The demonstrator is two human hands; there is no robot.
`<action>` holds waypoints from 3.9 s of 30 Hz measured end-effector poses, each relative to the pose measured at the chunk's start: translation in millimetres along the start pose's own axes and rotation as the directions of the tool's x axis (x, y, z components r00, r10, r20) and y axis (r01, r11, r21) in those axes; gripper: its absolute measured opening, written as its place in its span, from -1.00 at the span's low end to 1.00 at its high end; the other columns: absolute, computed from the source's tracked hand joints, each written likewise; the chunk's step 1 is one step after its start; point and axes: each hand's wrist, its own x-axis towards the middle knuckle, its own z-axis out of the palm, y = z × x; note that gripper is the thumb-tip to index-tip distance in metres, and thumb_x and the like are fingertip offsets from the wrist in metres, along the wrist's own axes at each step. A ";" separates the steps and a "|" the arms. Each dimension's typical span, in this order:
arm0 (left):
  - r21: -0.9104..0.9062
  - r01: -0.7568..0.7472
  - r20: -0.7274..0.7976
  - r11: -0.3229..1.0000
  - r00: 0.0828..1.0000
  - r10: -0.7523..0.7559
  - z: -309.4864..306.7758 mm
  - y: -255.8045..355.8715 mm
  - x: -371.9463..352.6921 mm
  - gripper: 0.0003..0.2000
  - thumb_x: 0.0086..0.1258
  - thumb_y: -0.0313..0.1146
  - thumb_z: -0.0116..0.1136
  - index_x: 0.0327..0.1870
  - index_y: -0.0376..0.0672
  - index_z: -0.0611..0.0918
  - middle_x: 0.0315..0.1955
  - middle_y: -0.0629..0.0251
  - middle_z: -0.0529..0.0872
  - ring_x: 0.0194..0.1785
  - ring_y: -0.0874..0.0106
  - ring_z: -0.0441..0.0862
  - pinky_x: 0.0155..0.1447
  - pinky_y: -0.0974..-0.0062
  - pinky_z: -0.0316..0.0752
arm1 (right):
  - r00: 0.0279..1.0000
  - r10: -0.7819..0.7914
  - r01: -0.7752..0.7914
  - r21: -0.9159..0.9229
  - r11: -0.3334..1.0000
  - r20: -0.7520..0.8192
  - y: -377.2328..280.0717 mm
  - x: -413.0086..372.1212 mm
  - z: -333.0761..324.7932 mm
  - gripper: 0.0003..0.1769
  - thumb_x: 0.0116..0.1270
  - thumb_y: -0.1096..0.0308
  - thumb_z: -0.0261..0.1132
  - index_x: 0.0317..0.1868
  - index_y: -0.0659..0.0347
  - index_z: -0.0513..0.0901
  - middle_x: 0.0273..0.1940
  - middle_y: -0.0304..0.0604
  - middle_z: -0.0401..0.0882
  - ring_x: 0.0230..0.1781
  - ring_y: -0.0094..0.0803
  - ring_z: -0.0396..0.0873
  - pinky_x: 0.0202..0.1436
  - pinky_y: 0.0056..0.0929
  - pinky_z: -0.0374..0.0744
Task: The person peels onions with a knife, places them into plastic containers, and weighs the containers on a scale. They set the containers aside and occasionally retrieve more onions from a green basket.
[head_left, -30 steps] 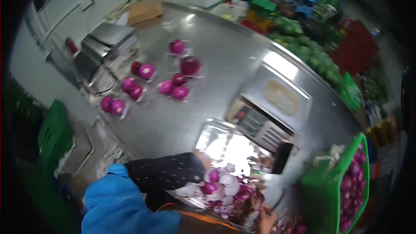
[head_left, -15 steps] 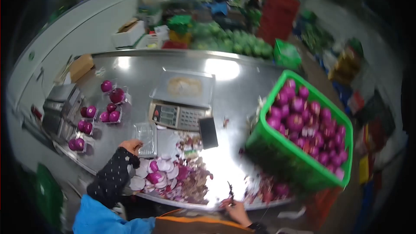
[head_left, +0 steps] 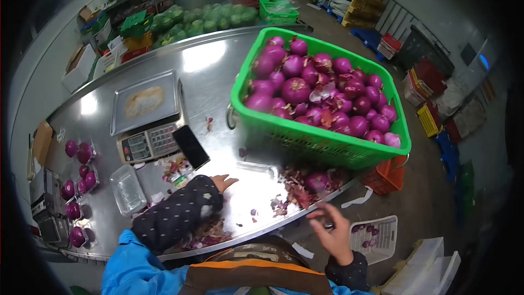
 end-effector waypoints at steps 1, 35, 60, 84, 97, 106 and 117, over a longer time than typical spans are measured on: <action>0.006 0.004 -0.006 1.000 1.000 -0.003 -22.1 15.7 -1.5 -0.17 0.02 -0.10 0.40 0.39 0.12 0.28 0.30 0.00 0.36 0.35 0.06 0.32 0.39 0.18 0.23 | 0.987 0.010 0.030 0.245 0.969 -0.162 -6.4 10.2 -10.8 -0.53 0.17 0.52 0.31 0.11 0.31 0.44 -0.29 -0.05 0.64 -0.43 -0.48 0.58 -0.41 -0.59 0.47; -0.332 0.286 -0.490 0.899 0.762 -0.423 -267.0 167.6 196.1 -0.15 -0.26 -0.15 0.52 0.19 -0.09 0.38 -0.08 -0.01 0.63 0.03 0.15 0.61 0.13 0.32 0.51 | 0.890 0.233 -0.453 0.813 0.364 0.391 166.7 38.6 -48.3 -0.89 0.29 0.42 0.22 -0.32 0.29 0.62 -0.55 -0.29 0.57 -0.64 -0.70 0.32 -0.58 -0.66 0.24; -0.891 0.104 -0.057 -0.442 0.940 0.336 -25.0 190.5 -7.1 -0.31 0.18 -0.40 0.23 0.35 -0.15 0.17 0.14 0.06 0.43 0.17 0.30 0.49 0.17 0.31 0.48 | 0.898 -0.402 0.394 0.084 0.915 0.179 81.4 60.1 -26.7 -0.85 -0.20 0.60 0.16 -0.54 0.21 0.56 -0.56 -0.14 0.50 -0.61 -0.17 0.49 -0.57 -0.36 0.43; -0.783 -0.449 -0.435 0.431 0.890 0.136 -49.9 207.9 -7.7 -0.19 -0.04 -0.48 0.49 0.20 -0.28 0.15 0.06 -0.01 0.48 0.16 0.28 0.48 0.27 0.27 0.33 | 0.947 -0.320 0.320 -0.084 0.943 0.016 85.4 42.4 -13.2 -0.89 -0.10 0.63 0.17 -0.53 0.25 0.57 -0.55 -0.10 0.51 -0.59 -0.12 0.53 -0.54 -0.33 0.46; -0.270 -0.764 -0.623 0.585 0.603 0.499 -99.0 202.2 6.9 -0.21 -0.17 -0.33 0.59 0.20 -0.20 0.46 0.15 -0.03 0.50 0.15 0.10 0.55 0.14 0.31 0.50 | 0.868 -0.079 -0.458 0.851 0.255 0.491 73.7 64.2 -25.1 -0.18 0.22 -0.06 0.34 0.27 0.40 0.32 -0.51 -0.29 0.52 -0.76 -0.71 0.24 -0.71 -0.72 0.24; -0.898 -0.137 -0.189 -0.419 0.978 0.087 -33.1 202.0 12.2 -0.11 0.08 -0.31 0.48 0.38 -0.16 0.11 0.21 0.17 0.39 0.27 0.28 0.39 0.33 0.25 0.35 | 0.976 -0.027 -0.172 0.841 0.513 0.216 77.4 48.9 3.1 -0.10 -0.09 0.48 0.59 0.22 0.34 0.24 0.26 0.11 0.37 -0.39 -0.75 0.45 -0.45 -0.81 0.39; -0.937 -0.345 -0.347 0.053 0.938 -0.026 -1.9 197.8 12.1 -0.26 0.05 -0.50 0.45 0.27 -0.26 0.28 0.09 0.22 0.48 0.14 0.45 0.46 0.24 0.42 0.39 | 0.913 -0.322 0.367 0.160 0.916 -0.252 66.7 68.0 8.9 -0.80 0.10 0.51 0.43 -0.24 0.35 0.65 -0.37 -0.10 0.68 -0.56 -0.61 0.47 -0.48 -0.59 0.43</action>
